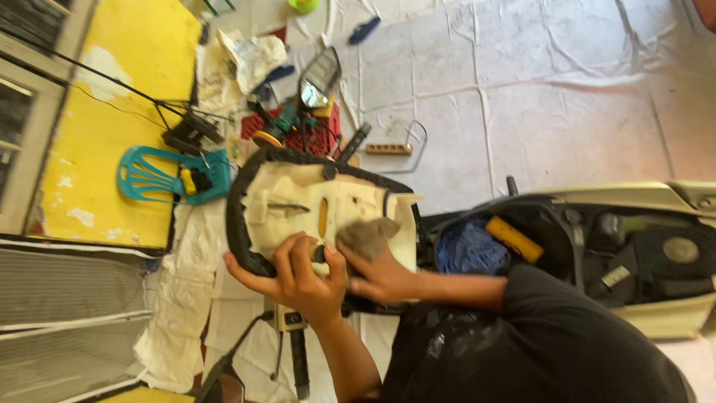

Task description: The person scrubs a white motorcycle part with a grey cloth, focusing on the edges and crevices. They hold the part with one hand while wiping it with the other, occasionally adjusting their grip to reach different areas.

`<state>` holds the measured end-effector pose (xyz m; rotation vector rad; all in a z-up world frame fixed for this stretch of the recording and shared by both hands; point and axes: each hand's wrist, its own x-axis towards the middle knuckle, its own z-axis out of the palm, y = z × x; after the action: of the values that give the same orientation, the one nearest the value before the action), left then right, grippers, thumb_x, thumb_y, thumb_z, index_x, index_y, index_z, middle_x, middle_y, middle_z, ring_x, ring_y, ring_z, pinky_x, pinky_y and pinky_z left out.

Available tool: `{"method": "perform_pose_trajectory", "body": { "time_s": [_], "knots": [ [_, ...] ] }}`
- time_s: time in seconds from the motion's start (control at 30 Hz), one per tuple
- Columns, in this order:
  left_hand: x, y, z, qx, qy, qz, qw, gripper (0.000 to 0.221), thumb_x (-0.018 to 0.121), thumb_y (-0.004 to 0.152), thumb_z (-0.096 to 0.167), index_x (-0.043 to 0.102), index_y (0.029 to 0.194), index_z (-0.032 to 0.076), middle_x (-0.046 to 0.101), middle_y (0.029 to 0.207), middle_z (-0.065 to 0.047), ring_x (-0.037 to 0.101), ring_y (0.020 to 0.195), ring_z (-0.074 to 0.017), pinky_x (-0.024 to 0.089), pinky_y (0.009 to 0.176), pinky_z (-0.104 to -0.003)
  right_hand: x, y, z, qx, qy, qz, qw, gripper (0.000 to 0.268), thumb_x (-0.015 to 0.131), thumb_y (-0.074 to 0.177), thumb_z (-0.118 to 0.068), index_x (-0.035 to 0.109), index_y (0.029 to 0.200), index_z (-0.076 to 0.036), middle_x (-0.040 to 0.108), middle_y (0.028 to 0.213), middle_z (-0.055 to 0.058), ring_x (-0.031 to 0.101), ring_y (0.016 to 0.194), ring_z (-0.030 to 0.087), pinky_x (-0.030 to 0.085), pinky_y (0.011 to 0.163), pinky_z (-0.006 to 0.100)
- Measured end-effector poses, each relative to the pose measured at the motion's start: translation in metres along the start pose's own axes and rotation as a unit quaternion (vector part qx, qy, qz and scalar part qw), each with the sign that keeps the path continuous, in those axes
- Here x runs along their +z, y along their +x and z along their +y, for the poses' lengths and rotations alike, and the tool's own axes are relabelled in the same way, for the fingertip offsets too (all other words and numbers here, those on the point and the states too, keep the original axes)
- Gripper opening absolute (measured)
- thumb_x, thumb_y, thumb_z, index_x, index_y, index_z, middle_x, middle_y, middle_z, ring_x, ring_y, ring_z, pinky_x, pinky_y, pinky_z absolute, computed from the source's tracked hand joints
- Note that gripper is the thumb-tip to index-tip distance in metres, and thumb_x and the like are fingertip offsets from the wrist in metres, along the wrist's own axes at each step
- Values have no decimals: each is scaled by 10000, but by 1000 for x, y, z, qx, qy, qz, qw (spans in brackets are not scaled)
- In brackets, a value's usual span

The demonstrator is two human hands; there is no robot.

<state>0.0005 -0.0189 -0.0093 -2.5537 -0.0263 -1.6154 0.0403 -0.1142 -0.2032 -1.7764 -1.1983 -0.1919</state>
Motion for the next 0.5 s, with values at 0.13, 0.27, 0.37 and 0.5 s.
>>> {"method": "perform_pose_trajectory", "body": {
  "time_s": [0.13, 0.27, 0.37, 0.5],
  "knots": [
    [3, -2, 5, -11, 1, -10, 1000, 343, 509, 1007, 454, 634, 846, 178, 636, 872, 18, 534, 1195, -457, 283, 1133, -675, -16, 39, 22, 59, 5, 32, 998, 798, 297, 1053, -575, 205, 1650, -53, 310, 1578, 389, 229, 1510, 499, 53, 1203, 633],
    [1, -2, 10, -16, -7, 4, 1000, 310, 553, 979, 439, 653, 860, 171, 658, 916, -2, 430, 1288, -552, 296, 1121, -662, -4, 19, 12, 68, 16, 40, 997, 784, 310, 1036, -562, 220, 1652, -86, 330, 1572, 377, 237, 1514, 486, 69, 1215, 615],
    [-3, -4, 8, -12, -12, 7, 1000, 281, 568, 968, 418, 687, 862, 186, 673, 917, -6, 394, 1309, -583, 286, 1130, -665, -2, -10, -13, 44, 24, -6, 999, 793, 332, 1019, -601, 287, 1631, -98, 401, 1527, 373, 273, 1498, 489, 77, 1209, 631],
    [-3, -8, 2, -11, -28, 4, 1000, 260, 594, 941, 382, 753, 882, 185, 699, 951, -25, 278, 1343, -664, 294, 1114, -674, 10, 1, 27, 56, 47, -24, 997, 736, 340, 1039, -533, 310, 1622, -84, 570, 1299, 440, 467, 1345, 560, 183, 1168, 671]
  ]
}}
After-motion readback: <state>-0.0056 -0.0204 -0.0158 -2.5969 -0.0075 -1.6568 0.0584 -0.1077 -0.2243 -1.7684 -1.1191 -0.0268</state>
